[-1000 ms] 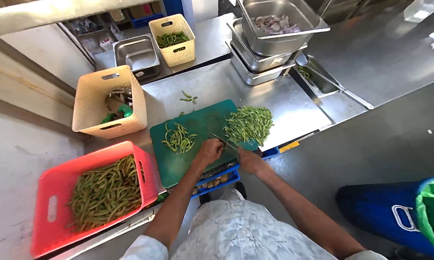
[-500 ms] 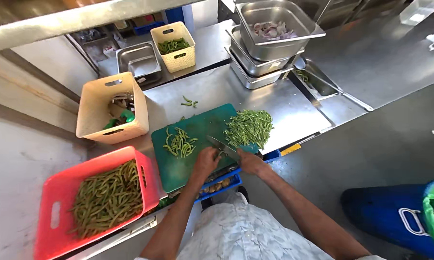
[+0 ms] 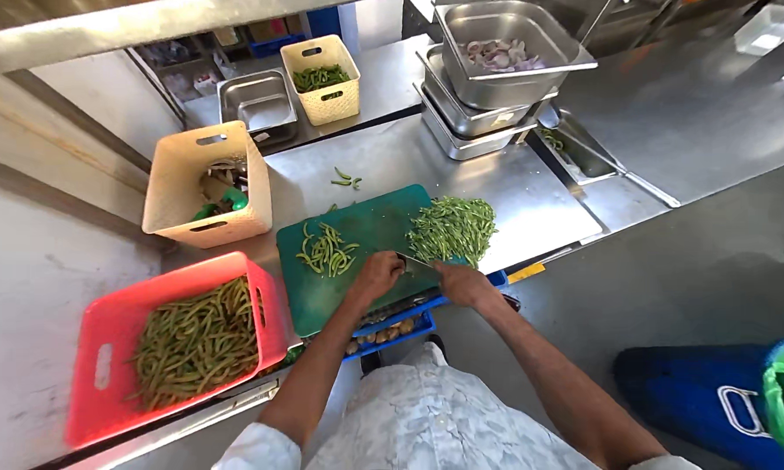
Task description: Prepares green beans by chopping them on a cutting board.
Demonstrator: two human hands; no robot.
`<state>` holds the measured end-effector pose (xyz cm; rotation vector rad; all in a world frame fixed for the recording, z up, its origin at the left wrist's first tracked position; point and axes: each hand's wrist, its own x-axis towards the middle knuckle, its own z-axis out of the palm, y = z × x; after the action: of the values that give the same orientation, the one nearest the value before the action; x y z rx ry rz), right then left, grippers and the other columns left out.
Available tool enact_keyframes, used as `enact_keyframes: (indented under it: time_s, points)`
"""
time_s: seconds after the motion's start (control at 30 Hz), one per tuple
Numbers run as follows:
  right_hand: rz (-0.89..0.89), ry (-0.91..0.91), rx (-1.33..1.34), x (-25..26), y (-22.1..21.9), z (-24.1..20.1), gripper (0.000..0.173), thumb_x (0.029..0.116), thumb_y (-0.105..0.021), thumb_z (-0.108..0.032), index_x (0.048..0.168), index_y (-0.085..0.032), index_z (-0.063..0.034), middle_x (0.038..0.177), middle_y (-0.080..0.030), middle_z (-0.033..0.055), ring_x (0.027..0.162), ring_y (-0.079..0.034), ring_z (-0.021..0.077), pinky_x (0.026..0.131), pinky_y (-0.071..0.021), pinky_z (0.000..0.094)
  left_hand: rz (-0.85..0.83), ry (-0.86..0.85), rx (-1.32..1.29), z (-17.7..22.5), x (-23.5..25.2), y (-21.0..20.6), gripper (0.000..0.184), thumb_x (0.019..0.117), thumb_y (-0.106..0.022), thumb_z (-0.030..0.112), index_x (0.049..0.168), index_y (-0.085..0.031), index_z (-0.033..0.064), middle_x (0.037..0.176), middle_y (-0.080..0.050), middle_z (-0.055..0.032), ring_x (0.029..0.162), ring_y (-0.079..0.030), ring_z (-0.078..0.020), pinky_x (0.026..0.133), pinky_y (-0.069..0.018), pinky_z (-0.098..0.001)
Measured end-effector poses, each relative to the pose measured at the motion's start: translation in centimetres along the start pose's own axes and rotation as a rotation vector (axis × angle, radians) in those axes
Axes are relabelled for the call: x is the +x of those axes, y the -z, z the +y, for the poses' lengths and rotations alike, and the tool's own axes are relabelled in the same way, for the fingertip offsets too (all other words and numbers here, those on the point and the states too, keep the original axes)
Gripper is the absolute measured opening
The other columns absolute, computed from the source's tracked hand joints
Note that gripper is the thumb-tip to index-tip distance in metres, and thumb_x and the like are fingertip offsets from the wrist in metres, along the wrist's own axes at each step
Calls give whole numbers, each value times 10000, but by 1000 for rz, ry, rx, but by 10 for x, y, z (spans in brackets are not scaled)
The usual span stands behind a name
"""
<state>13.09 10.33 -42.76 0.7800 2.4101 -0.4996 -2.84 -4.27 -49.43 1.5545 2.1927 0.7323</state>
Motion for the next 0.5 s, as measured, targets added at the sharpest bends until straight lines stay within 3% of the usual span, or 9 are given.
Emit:
enact_keyframes:
  time_s: [0.07, 0.17, 0.27, 0.37, 0.5]
  points:
    - [-9, -9, 0, -3, -3, -3, 378, 999, -601, -181, 1374, -560, -185, 1111, -710, 189, 1016, -699, 422, 783, -562, 628, 16, -11, -10, 2, -3, 1, 90, 967, -695, 78, 966, -782, 56, 994, -729, -120, 988, -704, -261, 941, -571, -452]
    - [-33, -14, 69, 13, -24, -6, 430, 1027, -584, -202, 1441, -473, -160, 1154, -690, 213, 1041, -698, 434, 819, -568, 642, 56, -41, 1, -5, -2, -6, 91, 963, -698, 89, 972, -783, 60, 977, -732, -112, 978, -707, -251, 935, -577, -441]
    - [-44, 8, 84, 16, -22, -4, 395, 1023, -582, -194, 1408, -494, -165, 1104, -699, 211, 1005, -702, 435, 796, -567, 643, 76, 60, -14, -7, -11, -5, 141, 967, -724, 194, 1037, -778, 85, 1016, -734, -86, 953, -714, -213, 920, -597, -428]
    - [-28, 21, 57, 15, -20, -1, 363, 1030, -573, -198, 1385, -504, -165, 1102, -698, 199, 1000, -706, 420, 796, -570, 629, 35, 134, 9, -9, -14, -1, 143, 975, -683, 167, 1036, -783, 86, 1007, -739, -92, 937, -717, -226, 903, -595, -449]
    - [0, -11, -38, -2, 0, -7, 390, 1011, -577, -172, 1399, -547, -202, 1115, -708, 192, 1014, -699, 423, 778, -564, 623, 8, 100, -8, 0, -8, 4, 130, 986, -666, 117, 1010, -780, 60, 1023, -740, -121, 976, -717, -263, 925, -582, -475]
